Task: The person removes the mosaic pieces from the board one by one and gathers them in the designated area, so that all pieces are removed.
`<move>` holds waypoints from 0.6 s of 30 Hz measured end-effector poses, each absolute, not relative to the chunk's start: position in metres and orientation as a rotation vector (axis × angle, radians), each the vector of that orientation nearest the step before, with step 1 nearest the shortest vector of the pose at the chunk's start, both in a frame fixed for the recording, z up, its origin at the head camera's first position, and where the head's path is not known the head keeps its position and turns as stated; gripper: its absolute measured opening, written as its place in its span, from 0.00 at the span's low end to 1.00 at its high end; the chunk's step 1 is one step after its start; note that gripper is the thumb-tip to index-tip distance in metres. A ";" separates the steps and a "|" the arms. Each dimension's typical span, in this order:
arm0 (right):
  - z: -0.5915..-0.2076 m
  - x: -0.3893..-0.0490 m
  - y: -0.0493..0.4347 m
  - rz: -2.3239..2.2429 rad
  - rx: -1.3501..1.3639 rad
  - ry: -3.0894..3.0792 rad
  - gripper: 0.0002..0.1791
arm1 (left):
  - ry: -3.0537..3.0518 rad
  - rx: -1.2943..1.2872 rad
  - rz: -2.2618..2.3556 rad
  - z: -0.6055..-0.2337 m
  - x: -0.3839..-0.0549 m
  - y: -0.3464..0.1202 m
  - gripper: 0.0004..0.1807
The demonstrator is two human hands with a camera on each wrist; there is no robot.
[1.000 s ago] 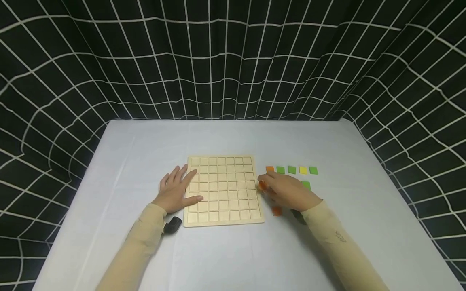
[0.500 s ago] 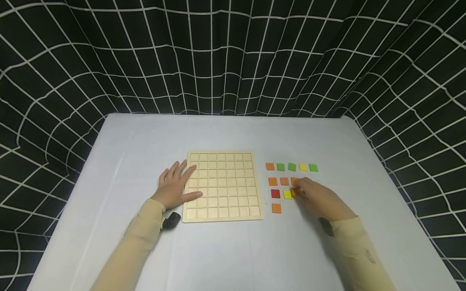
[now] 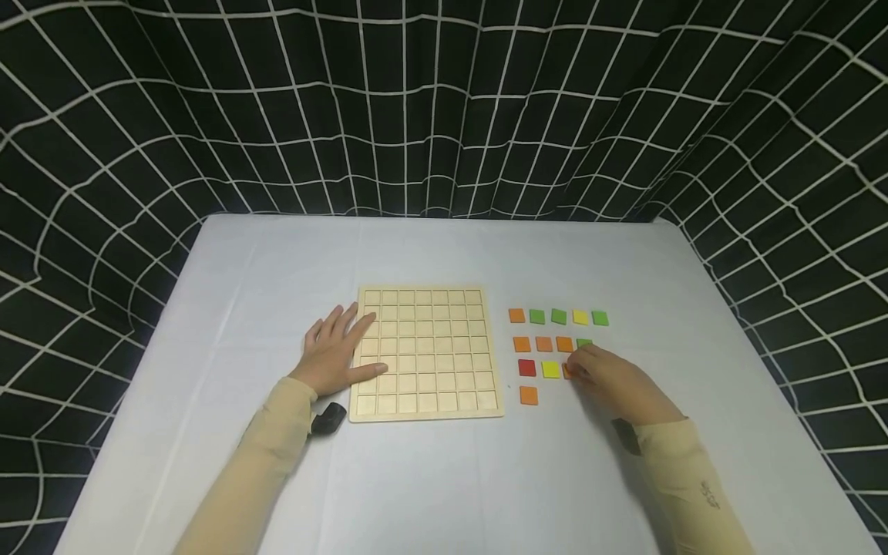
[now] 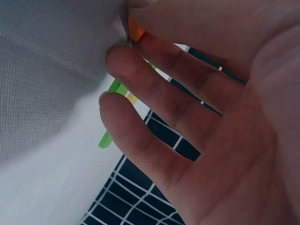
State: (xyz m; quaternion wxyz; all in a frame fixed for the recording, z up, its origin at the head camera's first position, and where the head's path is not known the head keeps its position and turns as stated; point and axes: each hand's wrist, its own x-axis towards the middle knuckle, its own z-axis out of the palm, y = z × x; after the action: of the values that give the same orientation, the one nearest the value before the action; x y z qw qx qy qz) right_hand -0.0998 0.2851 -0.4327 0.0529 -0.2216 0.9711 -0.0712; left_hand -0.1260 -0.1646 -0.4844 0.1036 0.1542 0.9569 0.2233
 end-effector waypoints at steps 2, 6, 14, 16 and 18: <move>-0.434 -0.100 0.286 -0.203 -0.706 2.969 0.12 | 2.817 0.456 0.663 -0.484 -0.126 -0.164 0.51; -0.435 -0.101 0.286 -0.188 -0.737 2.977 0.12 | 2.814 0.458 0.670 -0.485 -0.125 -0.165 0.51; -0.434 -0.101 0.288 -0.172 -0.675 3.019 0.08 | 2.827 0.462 0.688 -0.491 -0.124 -0.164 0.51; -0.433 -0.101 0.288 -0.182 -0.684 3.111 0.07 | 2.828 0.465 0.683 -0.493 -0.123 -0.163 0.51; -0.433 -0.102 0.283 -0.218 -0.708 3.207 0.08 | 2.830 0.466 0.688 -0.493 -0.123 -0.164 0.51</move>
State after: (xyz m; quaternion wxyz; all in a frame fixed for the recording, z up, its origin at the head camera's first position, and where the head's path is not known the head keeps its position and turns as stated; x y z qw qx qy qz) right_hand -0.1020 0.2834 -0.4329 -0.0749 -0.2145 0.9716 -0.0659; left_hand -0.1233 -0.1639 -0.4927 0.0961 0.1571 0.9551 0.2322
